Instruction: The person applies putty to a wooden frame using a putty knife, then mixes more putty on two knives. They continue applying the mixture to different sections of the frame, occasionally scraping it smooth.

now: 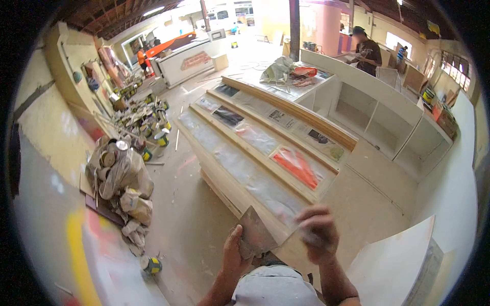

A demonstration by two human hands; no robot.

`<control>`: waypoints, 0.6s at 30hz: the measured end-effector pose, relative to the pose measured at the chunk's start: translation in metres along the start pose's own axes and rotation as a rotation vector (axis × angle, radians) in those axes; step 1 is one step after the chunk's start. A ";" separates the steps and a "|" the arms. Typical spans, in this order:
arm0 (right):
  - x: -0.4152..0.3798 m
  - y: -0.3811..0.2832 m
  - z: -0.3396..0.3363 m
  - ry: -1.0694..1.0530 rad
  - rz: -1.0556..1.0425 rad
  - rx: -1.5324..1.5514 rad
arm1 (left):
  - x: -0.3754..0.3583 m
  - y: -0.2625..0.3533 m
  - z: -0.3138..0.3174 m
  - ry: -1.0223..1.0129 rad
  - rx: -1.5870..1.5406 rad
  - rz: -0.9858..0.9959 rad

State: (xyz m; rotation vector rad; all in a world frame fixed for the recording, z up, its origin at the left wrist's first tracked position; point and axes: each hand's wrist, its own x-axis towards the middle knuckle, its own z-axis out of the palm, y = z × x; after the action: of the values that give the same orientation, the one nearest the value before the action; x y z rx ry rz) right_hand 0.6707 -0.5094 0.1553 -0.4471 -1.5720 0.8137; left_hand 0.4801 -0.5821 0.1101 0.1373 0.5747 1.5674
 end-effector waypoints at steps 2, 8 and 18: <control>-0.012 -0.023 -0.007 -0.402 -0.203 0.073 | -0.024 -0.021 -0.003 0.026 -0.106 -0.069; -0.096 -0.014 -0.008 -0.398 -0.102 0.109 | -0.099 -0.065 0.011 0.221 0.120 0.228; -0.136 -0.037 -0.054 -0.206 0.414 -0.045 | -0.125 -0.126 0.035 0.032 0.217 0.085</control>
State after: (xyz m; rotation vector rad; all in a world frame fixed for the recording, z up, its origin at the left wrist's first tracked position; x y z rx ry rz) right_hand 0.7532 -0.6158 0.0872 -0.7565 -1.7158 1.1713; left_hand 0.6207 -0.6958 0.1172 0.3043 0.7723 1.5886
